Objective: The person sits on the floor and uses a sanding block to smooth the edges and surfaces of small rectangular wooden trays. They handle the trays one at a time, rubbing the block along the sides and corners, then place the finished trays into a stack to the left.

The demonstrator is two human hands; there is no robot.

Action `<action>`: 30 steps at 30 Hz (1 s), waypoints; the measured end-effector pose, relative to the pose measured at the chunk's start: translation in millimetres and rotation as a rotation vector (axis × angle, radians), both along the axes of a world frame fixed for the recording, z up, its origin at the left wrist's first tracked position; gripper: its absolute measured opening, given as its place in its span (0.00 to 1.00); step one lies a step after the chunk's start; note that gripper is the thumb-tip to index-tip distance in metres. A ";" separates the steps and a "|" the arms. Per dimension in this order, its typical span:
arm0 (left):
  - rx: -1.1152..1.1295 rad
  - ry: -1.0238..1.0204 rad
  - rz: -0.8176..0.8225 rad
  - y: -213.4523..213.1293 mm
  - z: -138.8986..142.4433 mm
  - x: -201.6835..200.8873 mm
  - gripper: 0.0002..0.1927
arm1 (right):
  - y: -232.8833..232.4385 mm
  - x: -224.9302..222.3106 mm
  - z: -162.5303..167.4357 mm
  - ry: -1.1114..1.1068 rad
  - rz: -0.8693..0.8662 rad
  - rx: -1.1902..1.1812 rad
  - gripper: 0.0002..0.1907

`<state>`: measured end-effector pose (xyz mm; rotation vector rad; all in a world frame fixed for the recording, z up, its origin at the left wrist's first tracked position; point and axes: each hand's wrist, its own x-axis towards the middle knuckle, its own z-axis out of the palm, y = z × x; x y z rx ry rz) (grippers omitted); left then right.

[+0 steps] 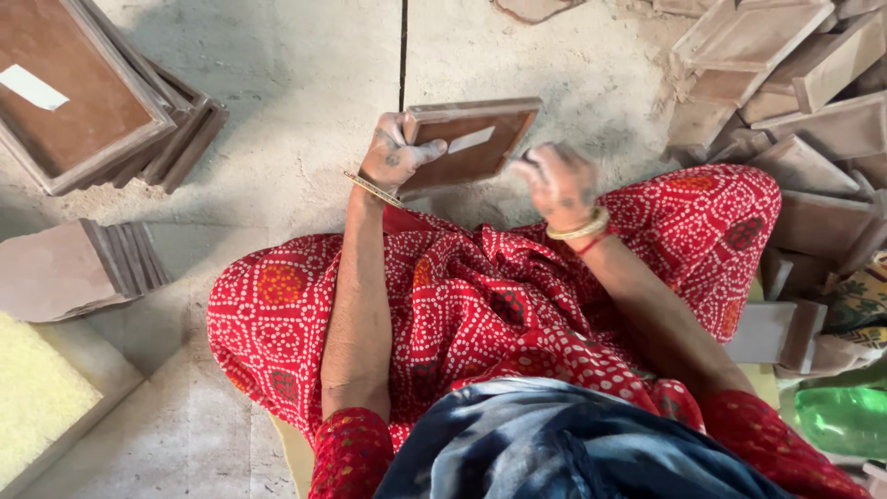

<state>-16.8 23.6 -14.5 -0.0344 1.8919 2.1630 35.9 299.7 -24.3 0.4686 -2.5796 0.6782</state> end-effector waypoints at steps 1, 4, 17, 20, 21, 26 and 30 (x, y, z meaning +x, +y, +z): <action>0.003 0.091 -0.098 -3.0 5.6 -0.6 0.21 | 2.5 -4.7 4.8 0.144 0.009 -0.038 0.11; 0.053 0.132 -0.197 -6.2 15.3 1.5 0.18 | -3.7 -22.8 16.1 0.169 0.038 -0.201 0.09; 0.382 0.214 -0.186 -9.8 -41.3 0.8 0.17 | -140.9 -42.7 17.4 0.173 0.248 0.022 0.21; 0.557 0.326 -0.362 -10.5 -38.7 3.7 0.15 | -124.0 -43.6 16.5 0.225 0.285 0.128 0.23; 0.432 0.258 -0.320 -10.9 -36.4 4.7 0.17 | -112.3 -45.4 16.1 0.221 0.210 0.175 0.23; 0.190 -0.058 0.102 -2.2 -25.3 5.4 0.26 | -32.6 -51.9 15.2 0.181 0.034 0.352 0.30; 0.030 0.013 -0.048 -0.2 -17.2 3.1 0.21 | -5.7 -52.0 9.0 0.090 0.107 0.344 0.29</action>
